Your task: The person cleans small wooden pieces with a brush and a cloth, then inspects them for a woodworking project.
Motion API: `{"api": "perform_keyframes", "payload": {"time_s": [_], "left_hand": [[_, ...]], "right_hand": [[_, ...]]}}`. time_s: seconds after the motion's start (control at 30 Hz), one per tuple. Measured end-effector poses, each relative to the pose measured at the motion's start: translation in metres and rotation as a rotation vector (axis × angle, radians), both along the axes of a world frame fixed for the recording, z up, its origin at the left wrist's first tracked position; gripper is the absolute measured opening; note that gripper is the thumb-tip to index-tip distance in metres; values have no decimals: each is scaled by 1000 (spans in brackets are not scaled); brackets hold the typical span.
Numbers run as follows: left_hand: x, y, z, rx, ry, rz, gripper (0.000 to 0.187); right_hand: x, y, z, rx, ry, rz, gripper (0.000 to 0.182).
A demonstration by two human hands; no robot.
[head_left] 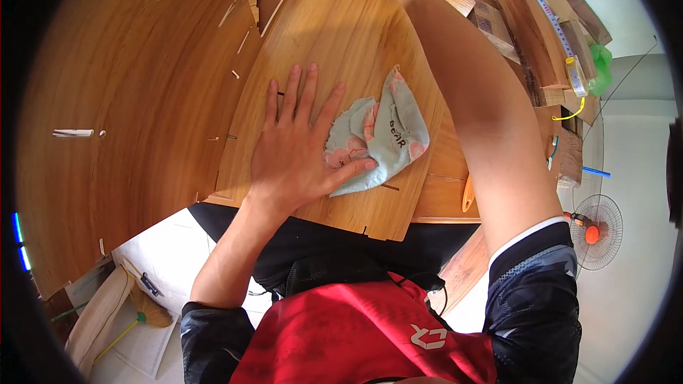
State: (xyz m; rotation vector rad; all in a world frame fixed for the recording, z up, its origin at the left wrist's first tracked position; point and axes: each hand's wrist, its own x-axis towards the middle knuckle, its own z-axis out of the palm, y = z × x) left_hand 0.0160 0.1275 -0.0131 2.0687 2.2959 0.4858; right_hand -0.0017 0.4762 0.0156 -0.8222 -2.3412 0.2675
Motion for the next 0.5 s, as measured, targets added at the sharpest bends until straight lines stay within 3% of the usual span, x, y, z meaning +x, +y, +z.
{"api": "perform_keyframes", "payload": {"time_s": [0.5], "left_hand": [[0,1,1,0,-21,-3,106]], "right_hand": [[-3,12,-20,75,51,-10,83]]}}
